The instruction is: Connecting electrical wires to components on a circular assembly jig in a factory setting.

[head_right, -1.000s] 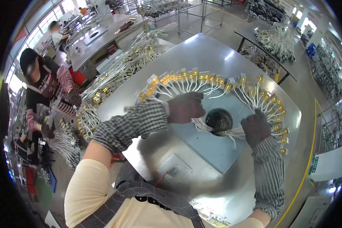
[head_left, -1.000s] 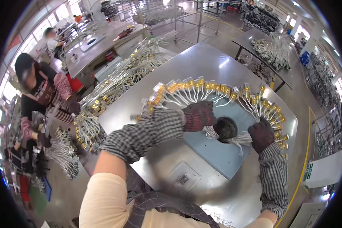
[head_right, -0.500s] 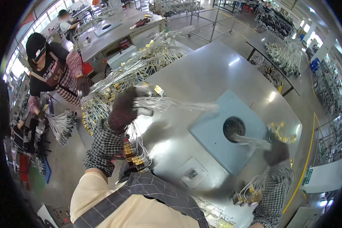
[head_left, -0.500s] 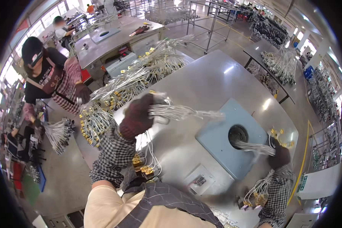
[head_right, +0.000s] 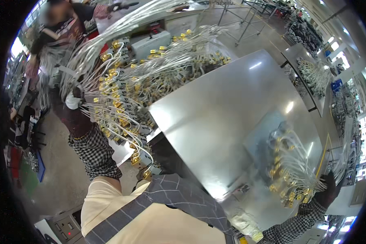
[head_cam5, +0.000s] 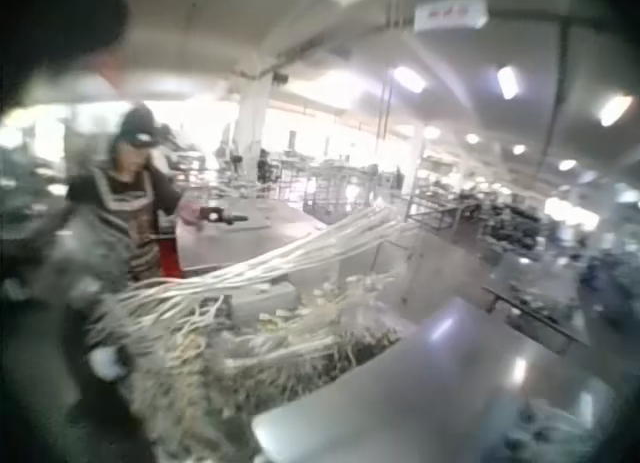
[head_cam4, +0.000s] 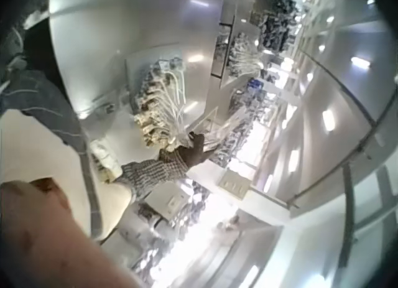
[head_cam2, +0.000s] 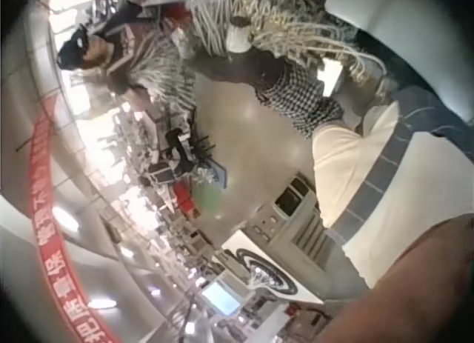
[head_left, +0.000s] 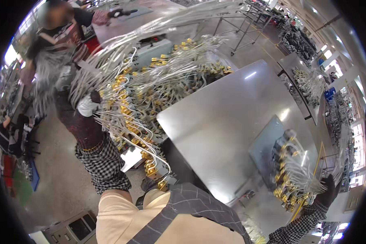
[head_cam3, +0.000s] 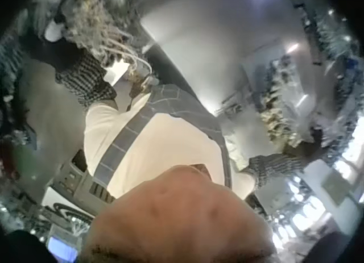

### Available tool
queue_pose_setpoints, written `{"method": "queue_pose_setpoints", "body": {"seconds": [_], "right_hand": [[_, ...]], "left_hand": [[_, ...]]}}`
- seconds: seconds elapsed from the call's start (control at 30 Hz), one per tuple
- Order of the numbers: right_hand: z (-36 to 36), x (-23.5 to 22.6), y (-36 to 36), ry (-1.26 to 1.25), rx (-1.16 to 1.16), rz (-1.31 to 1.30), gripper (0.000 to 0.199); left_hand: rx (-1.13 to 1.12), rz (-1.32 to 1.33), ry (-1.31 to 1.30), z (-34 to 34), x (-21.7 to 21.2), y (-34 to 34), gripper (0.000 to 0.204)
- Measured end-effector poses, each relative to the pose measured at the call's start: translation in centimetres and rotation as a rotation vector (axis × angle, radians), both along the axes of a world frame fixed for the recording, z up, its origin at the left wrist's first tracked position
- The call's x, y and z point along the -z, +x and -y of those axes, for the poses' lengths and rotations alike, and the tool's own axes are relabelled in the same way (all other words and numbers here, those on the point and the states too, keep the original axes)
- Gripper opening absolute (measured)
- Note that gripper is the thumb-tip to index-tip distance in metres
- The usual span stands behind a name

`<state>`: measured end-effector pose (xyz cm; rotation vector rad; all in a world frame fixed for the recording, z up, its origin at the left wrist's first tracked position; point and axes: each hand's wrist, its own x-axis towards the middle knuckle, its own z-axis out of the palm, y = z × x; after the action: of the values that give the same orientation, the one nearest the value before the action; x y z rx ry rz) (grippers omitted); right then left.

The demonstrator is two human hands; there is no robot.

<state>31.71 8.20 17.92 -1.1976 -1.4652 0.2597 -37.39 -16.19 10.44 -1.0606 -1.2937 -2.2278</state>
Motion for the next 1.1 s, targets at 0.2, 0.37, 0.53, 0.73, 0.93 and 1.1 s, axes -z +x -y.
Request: {"method": "queue_pose_setpoints", "body": {"seconds": [0.2, 0.37, 0.53, 0.73, 0.93, 1.1], "right_hand": [[5.1, -4.3, -17.6, 0.034, -0.366, 0.365, 0.067], [9.3, -2.4, -37.9, -0.073, -0.875, -0.611, 0.058], [5.2, 2.5, -51.2, -0.515, -1.698, -0.963, 0.056], [7.2, 7.5, -71.9, -1.233, -1.767, -1.357, 0.029], [8.5, 16.8, -81.0, -1.694, -1.278, -1.354, 0.019], [8.3, 30.4, -84.6, -1.492, -0.924, -0.937, 0.047]], "left_hand": [[-0.227, -0.061, -0.122, 8.4, -1.6, -5.5, 0.063], [-0.491, 0.140, -0.247, 16.9, 1.9, -6.7, 0.069], [-0.611, 0.187, -0.328, 22.0, 7.7, -7.4, 0.075], [-1.093, 0.223, -0.465, 28.1, 8.6, -4.0, 0.069], [-1.204, 0.350, -0.297, 28.6, 10.6, -2.5, 0.060], [-1.121, 0.397, -0.315, 28.4, 11.5, -3.4, 0.060]]}}
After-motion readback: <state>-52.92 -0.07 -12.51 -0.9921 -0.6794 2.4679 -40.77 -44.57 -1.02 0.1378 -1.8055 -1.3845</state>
